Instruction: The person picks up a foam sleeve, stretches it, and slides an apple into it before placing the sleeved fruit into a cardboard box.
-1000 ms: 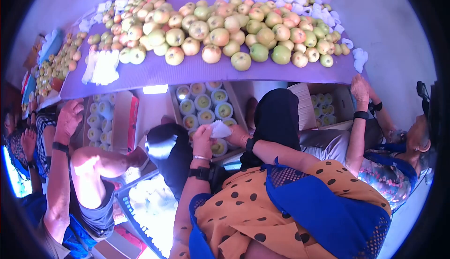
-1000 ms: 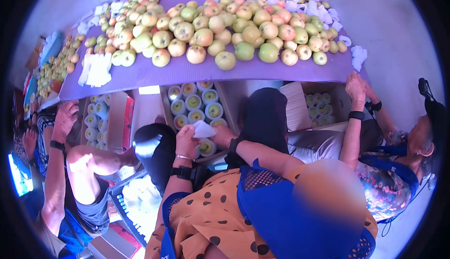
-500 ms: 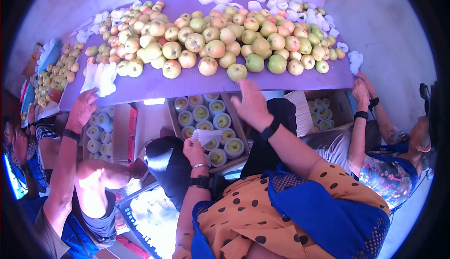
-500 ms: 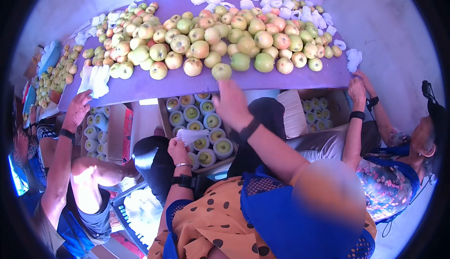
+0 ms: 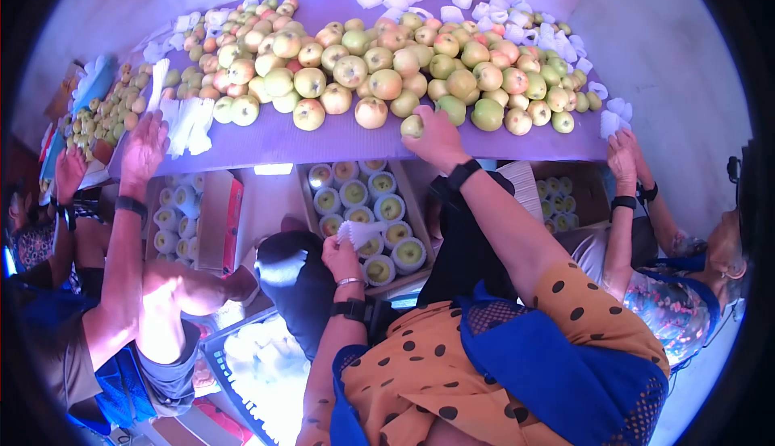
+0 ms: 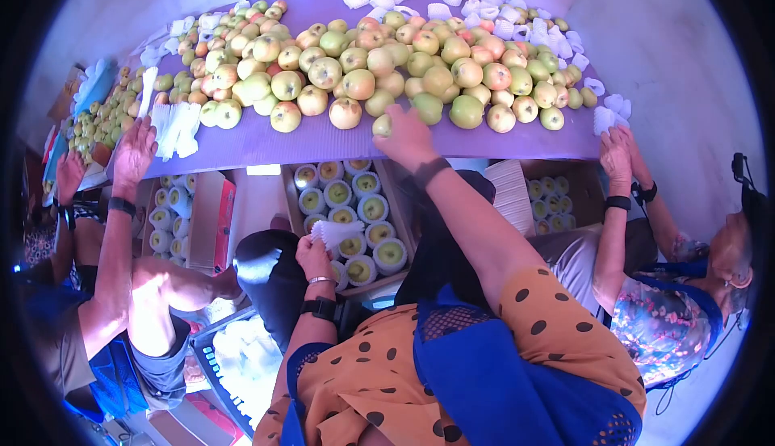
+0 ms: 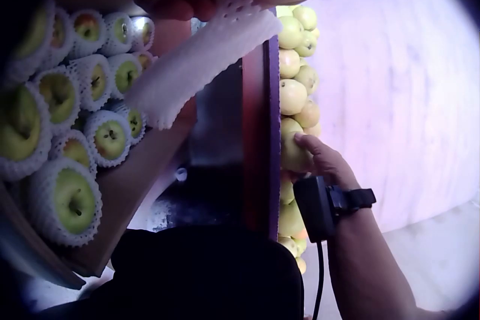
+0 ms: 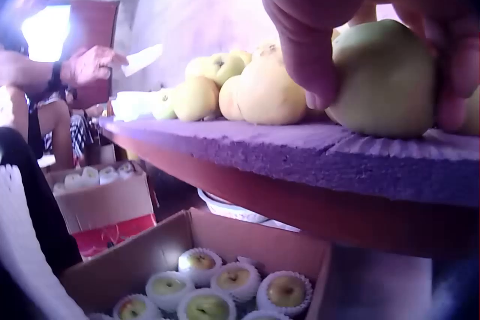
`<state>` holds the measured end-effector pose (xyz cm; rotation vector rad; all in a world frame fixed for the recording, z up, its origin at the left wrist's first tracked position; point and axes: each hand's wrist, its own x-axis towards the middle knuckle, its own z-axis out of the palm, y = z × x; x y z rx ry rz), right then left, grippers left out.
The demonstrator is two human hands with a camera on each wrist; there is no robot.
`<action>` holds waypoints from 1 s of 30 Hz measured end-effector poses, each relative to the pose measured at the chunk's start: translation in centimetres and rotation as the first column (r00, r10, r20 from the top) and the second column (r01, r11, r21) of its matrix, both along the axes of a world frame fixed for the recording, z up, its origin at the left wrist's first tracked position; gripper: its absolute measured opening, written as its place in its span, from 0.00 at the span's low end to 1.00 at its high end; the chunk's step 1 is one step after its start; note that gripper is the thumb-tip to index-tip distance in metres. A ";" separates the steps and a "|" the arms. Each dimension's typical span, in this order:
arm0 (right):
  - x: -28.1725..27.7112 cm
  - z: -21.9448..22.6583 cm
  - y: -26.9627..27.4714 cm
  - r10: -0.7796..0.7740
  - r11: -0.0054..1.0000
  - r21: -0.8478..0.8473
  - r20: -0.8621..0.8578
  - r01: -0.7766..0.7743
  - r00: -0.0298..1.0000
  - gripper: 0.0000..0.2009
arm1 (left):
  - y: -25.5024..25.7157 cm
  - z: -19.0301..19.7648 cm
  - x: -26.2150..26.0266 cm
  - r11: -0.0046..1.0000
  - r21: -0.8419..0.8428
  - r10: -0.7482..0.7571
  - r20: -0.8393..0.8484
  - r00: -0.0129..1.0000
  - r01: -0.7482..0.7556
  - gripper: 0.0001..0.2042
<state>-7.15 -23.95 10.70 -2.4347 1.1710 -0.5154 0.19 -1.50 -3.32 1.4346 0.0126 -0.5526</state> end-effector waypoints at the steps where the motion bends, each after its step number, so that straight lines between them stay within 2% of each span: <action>1: -0.6 -0.4 -0.2 0.084 0.995 0.043 0.163 -0.092 0.983 0.24 | 0.0 -0.2 -0.1 1.000 0.000 0.004 0.011 1.000 -0.004 0.01; 2: -1.3 -0.8 -0.1 0.064 0.899 0.379 0.380 -0.218 0.923 0.21 | -0.1 -0.3 -0.2 1.000 -0.001 0.008 0.022 1.000 -0.008 0.01; 3: -2.1 -1.3 0.1 0.067 0.898 0.380 0.377 -0.220 0.924 0.21 | -0.3 -0.8 -0.2 1.000 -0.001 0.012 0.018 1.000 -0.012 0.01; 4: -3.0 -1.6 0.6 -0.055 0.538 0.675 0.626 -0.505 0.778 0.21 | -0.4 -1.5 -0.1 1.000 0.012 0.014 0.039 0.999 -0.015 0.01; 5: -3.7 -2.0 1.3 -0.307 0.050 0.659 0.725 -0.750 0.616 0.20 | -0.5 -1.5 -0.2 0.999 0.027 0.016 0.061 0.998 -0.017 0.02; 6: -4.2 -2.6 2.4 -0.311 0.045 0.662 0.721 -0.748 0.619 0.20 | -0.6 -1.6 -0.4 0.999 0.034 0.017 0.058 0.998 -0.019 0.02; 8: -4.9 -4.6 4.9 -0.479 -0.165 0.535 0.691 -0.829 0.541 0.21 | -0.7 -0.7 -0.9 0.995 0.102 -0.006 0.116 0.993 -0.006 0.03; 13: -5.6 -8.4 7.0 -0.425 -0.187 0.601 0.664 -0.777 0.616 0.21 | -0.9 -3.0 -0.6 0.982 0.183 0.008 0.164 0.986 -0.038 0.05; 15: -5.5 -9.5 6.8 -0.286 -0.295 0.634 0.655 -0.714 0.700 0.22 | -1.0 -3.9 -0.4 0.978 0.204 0.004 0.200 0.980 -0.046 0.05; 16: -5.4 -9.7 7.1 -0.291 -0.304 0.630 0.653 -0.715 0.699 0.22 | -1.1 -4.2 -0.4 0.970 0.237 -0.007 0.243 0.970 -0.053 0.05; 18: -5.2 -9.9 7.7 -0.292 -0.249 0.672 0.634 -0.697 0.716 0.23 | -1.1 -4.6 -0.6 0.941 0.328 -0.035 0.342 0.939 -0.084 0.07; 19: -5.2 -10.0 8.0 -0.297 -0.250 0.671 0.633 -0.698 0.715 0.23 | -1.0 -4.0 -0.7 0.940 0.332 -0.039 0.342 0.939 -0.082 0.07; 21: -5.2 -10.3 8.7 -0.203 -0.316 0.718 0.587 -0.620 0.784 0.23 | -1.2 -2.7 -1.0 0.861 0.504 -0.151 0.373 0.915 -0.063 0.07; 22: -5.2 -10.4 8.9 -0.206 -0.314 0.719 0.586 -0.621 0.783 0.23 | -1.3 -1.9 -1.4 0.861 0.505 -0.155 0.372 0.915 -0.060 0.07; 24: -5.0 -10.7 9.2 -0.148 -0.382 0.721 0.569 -0.578 0.809 0.24 | -1.4 -0.6 -2.0 0.848 0.528 -0.193 0.400 0.896 -0.053 0.07; 25: -4.9 -10.7 9.1 -0.149 -0.383 0.721 0.569 -0.578 0.809 0.24 | -1.4 -1.3 -1.9 0.847 0.529 -0.194 0.400 0.896 -0.052 0.07; 27: -4.8 -10.8 8.9 -0.123 -0.341 0.769 0.534 -0.541 0.837 0.22 | -1.2 -3.2 -1.6 0.908 0.418 -0.193 0.483 0.854 -0.032 0.08; 28: -4.7 -11.0 8.7 -0.124 -0.342 0.768 0.534 -0.542 0.836 0.22 | -1.2 -3.1 -1.6 0.907 0.420 -0.194 0.483 0.854 -0.031 0.08; 30: -4.7 -11.5 8.4 -0.245 -0.279 0.808 0.463 -0.519 0.852 0.19 | -1.2 -2.7 -1.7 0.954 0.287 -0.208 0.420 0.883 0.089 0.06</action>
